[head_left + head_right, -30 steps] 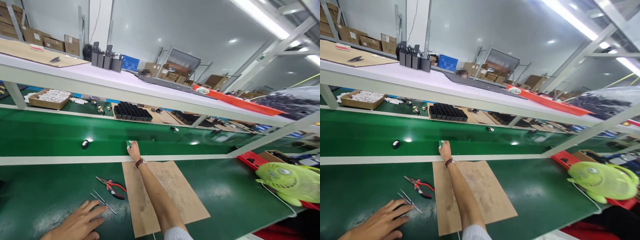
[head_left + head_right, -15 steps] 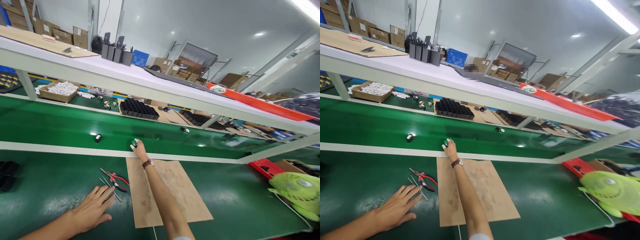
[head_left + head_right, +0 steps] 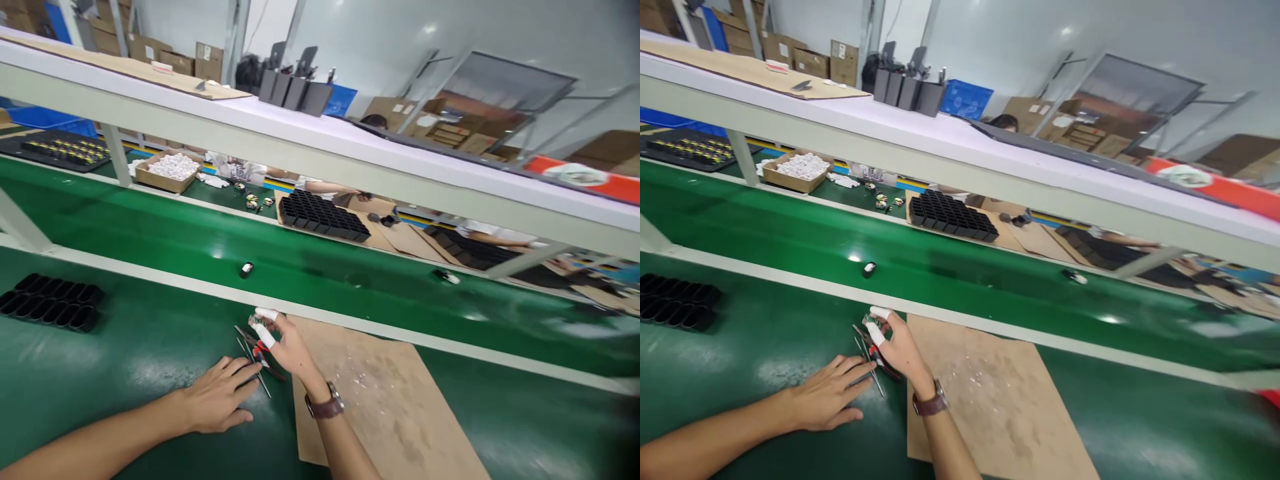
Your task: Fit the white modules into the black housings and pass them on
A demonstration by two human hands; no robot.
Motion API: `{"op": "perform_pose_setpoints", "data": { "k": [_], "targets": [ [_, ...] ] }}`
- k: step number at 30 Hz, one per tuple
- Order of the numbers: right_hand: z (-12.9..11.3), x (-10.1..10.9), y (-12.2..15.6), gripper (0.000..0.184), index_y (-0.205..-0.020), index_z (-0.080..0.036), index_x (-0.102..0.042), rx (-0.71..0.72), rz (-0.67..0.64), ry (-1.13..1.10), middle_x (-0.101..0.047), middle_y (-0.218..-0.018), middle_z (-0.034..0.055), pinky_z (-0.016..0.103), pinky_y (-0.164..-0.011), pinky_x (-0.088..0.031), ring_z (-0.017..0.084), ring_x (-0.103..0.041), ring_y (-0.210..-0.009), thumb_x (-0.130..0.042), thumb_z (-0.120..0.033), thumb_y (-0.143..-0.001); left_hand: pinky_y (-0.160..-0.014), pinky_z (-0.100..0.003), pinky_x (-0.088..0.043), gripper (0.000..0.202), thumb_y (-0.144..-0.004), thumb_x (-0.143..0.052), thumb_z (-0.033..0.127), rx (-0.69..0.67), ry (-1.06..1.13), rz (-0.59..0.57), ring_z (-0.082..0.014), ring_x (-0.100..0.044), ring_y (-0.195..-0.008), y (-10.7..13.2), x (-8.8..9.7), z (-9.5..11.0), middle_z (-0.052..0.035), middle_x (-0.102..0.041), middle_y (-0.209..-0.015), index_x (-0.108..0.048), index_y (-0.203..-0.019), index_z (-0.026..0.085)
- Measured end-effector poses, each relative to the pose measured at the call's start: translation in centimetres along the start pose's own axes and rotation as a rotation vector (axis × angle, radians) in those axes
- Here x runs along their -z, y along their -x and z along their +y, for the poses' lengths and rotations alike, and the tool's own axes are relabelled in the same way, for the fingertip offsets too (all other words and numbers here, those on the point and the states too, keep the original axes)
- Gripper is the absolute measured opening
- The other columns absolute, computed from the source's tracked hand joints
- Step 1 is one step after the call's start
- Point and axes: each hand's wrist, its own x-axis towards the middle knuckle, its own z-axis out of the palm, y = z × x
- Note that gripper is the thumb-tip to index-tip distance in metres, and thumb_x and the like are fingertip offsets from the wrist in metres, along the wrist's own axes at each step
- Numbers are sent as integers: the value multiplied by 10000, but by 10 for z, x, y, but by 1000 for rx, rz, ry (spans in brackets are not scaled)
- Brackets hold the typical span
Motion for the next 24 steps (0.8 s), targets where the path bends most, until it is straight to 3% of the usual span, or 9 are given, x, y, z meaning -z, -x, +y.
{"op": "perform_pose_setpoints", "data": {
  "k": [3, 5, 7, 9, 13, 16, 19, 21, 24],
  "targets": [
    [-25, -28, 15, 308, -1275, -238, -649, -14, -193, -88, -772, -1098, 68, 361, -864, -596, 203, -741, -932, -566, -410, -1033, -849, -358, -527, 305, -1068, -524, 387, -157, -2, 130, -241, -668, -1075, 6, -5, 5, -94, -723, -1322, -727, -1104, 162],
    [-34, -48, 17, 311, -1281, -230, -637, -38, -355, -78, -782, -1024, 58, 355, -840, -595, 208, -749, -895, -545, -414, -1047, -675, -317, -505, 329, -1062, -527, 377, -302, 13, 147, -167, -671, -815, 12, -7, 13, -46, -779, -1142, -732, -891, 185],
    [-41, -67, 15, 312, -1258, -213, -652, -36, -492, 11, -777, -916, 48, 354, -805, -591, 225, -750, -861, -542, -419, -1050, -590, -316, -487, 338, -1048, -553, 372, -383, 26, 124, -136, -633, -686, 21, -2, 24, -28, -787, -1056, -714, -807, 197],
    [-49, -80, 10, 310, -1220, -198, -675, 8, -546, 134, -769, -918, 62, 366, -822, -584, 246, -749, -894, -533, -420, -1057, -570, -320, -499, 323, -1036, -577, 364, -369, 37, 112, -133, -621, -648, 34, 10, 35, -29, -787, -1015, -703, -787, 200],
    [-58, -78, 5, 296, -1245, -206, -664, 132, -432, 361, -705, -1197, 119, 401, -917, -569, 265, -725, -1026, -485, -375, -1081, -669, -314, -565, 216, -1036, -582, 305, -107, 43, 182, -158, -683, -731, 76, 61, 28, -51, -792, -1042, -717, -904, 199],
    [-56, -65, 12, 271, -1290, -237, -625, 179, -368, 440, -671, -1245, 104, 430, -951, -576, 275, -697, -1078, -572, -334, -1043, -954, -416, -593, 213, -1031, -588, 196, 157, -91, 342, -244, -714, -1080, 120, 109, -9, -96, -758, -1235, -696, -1215, 206],
    [-46, -61, 23, 361, -1344, -225, -588, 225, -344, 474, -653, -1305, 117, 490, -1046, -553, 311, -638, -1220, -644, -260, -989, -1053, -549, -551, 294, -1008, -640, 201, 450, -324, 412, -319, -653, -1231, 167, 147, -56, -134, -687, -1356, -663, -1300, 226],
    [-39, -63, 27, 425, -1390, -201, -562, 229, -313, 501, -636, -1347, 143, 526, -1065, -546, 326, -623, -1244, -636, -205, -972, -1073, -623, -517, 288, -990, -675, 273, 592, -453, 437, -391, -597, -1300, 195, 162, -82, -176, -645, -1395, -680, -1269, 202],
    [-32, -70, 25, 544, -1472, -201, -504, 268, -297, 496, -578, -1463, 156, 549, -1092, -532, 327, -589, -1293, -604, -121, -943, -1067, -669, -495, 260, -989, -664, 367, 700, -559, 402, -454, -528, -1364, 226, 169, -107, -194, -605, -1431, -711, -1172, 188]
  ]
}}
